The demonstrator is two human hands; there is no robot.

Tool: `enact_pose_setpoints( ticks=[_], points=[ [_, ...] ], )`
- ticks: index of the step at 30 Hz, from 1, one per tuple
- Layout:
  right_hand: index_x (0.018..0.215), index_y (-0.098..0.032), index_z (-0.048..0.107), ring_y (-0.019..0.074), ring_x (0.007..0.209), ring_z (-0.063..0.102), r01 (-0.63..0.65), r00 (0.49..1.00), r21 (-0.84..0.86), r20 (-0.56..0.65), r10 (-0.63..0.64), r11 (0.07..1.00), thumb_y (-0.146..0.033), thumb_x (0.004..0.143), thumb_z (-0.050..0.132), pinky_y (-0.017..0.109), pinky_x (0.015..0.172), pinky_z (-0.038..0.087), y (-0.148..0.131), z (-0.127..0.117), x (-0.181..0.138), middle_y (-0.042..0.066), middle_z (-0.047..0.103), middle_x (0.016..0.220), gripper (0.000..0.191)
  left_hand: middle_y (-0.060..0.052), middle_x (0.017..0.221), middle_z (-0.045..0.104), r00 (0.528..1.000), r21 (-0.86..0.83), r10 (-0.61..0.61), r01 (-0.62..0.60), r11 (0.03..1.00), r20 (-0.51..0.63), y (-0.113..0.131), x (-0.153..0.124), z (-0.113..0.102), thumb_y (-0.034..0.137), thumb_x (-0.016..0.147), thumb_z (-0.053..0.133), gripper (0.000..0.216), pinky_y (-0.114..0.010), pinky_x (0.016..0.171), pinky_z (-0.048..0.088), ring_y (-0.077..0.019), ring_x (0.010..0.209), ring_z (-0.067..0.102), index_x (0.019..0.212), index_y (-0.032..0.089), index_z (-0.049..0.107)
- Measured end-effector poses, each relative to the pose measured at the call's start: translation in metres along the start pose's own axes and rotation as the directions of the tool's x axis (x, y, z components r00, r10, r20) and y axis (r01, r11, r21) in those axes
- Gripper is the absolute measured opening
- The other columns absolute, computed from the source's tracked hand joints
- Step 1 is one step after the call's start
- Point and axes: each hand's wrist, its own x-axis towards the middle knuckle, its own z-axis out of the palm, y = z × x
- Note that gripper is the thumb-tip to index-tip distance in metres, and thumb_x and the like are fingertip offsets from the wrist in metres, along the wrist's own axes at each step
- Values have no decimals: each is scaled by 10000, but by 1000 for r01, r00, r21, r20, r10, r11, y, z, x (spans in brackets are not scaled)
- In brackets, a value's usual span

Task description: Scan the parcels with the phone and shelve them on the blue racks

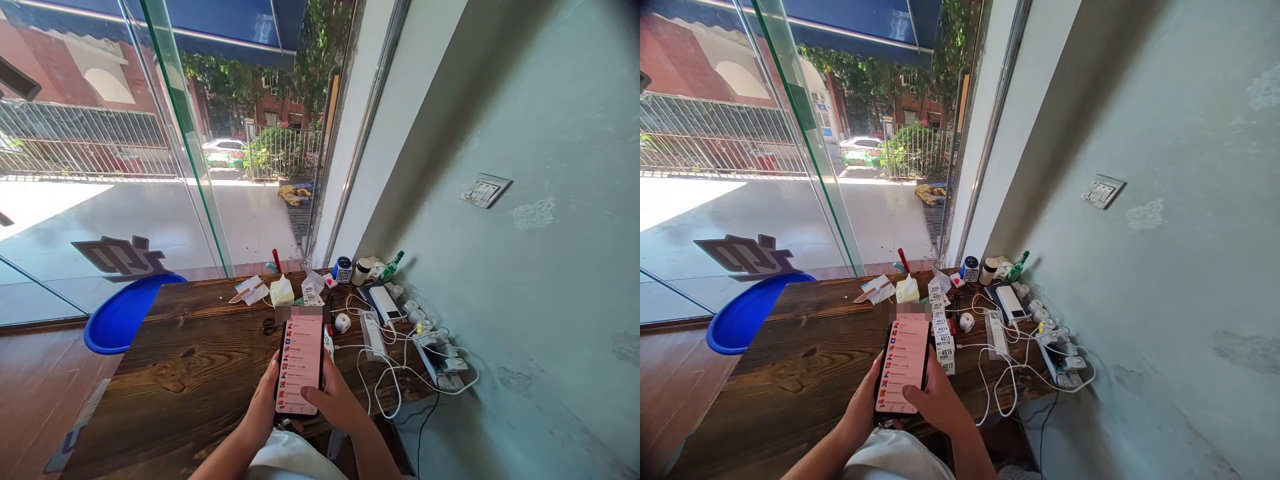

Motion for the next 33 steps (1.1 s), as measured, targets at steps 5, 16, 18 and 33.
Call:
enact_pose_setpoints(
  ticks=[5, 16, 18, 33],
  points=[
    [1284, -234, 431, 308, 1154, 551, -25, 1000, 10, -17, 25, 1000, -213, 715, 637, 509, 977, 430, 0, 0, 0, 97, 597, 1250, 605, -97, 986, 729, 1000, 10, -20, 20, 1000, 4, 1, 2, -2, 656, 649, 709, 929, -213, 344, 469, -263, 719, 701, 1429, 259, 395],
    [1340, -245, 338, 283, 1240, 482, -5, 1000, -21, -12, 4, 1000, -488, 857, 614, 490, 1047, 379, -2, 2, -2, 124, 519, 1338, 607, -98, 996, 720, 1000, 1, -14, 14, 1000, 5, 1, 0, 0, 649, 702, 667, 909, -215, 363, 476, -262, 746, 698, 1452, 256, 338],
    [1345, -241, 321, 303, 1253, 468, 40, 999, -57, 14, -39, 998, -469, 809, 680, 514, 1053, 365, 1, 2, -1, 138, 507, 1348, 683, -106, 1013, 718, 1000, 14, -13, 13, 1000, 9, 1, 1, -1, 665, 689, 668, 908, -218, 359, 471, -270, 746, 701, 1440, 258, 361],
    [1407, -270, 160, 306, 1187, 541, 24, 998, 2, -51, -24, 1000, -467, 821, 682, 511, 960, 480, 10, 17, -10, 157, 516, 1324, 809, -87, 1050, 724, 1000, -21, -20, 20, 1000, -21, 0, 3, -3, 675, 616, 720, 914, -365, 669, 588, -308, 895, 695, 1386, 263, 454]
  ],
)
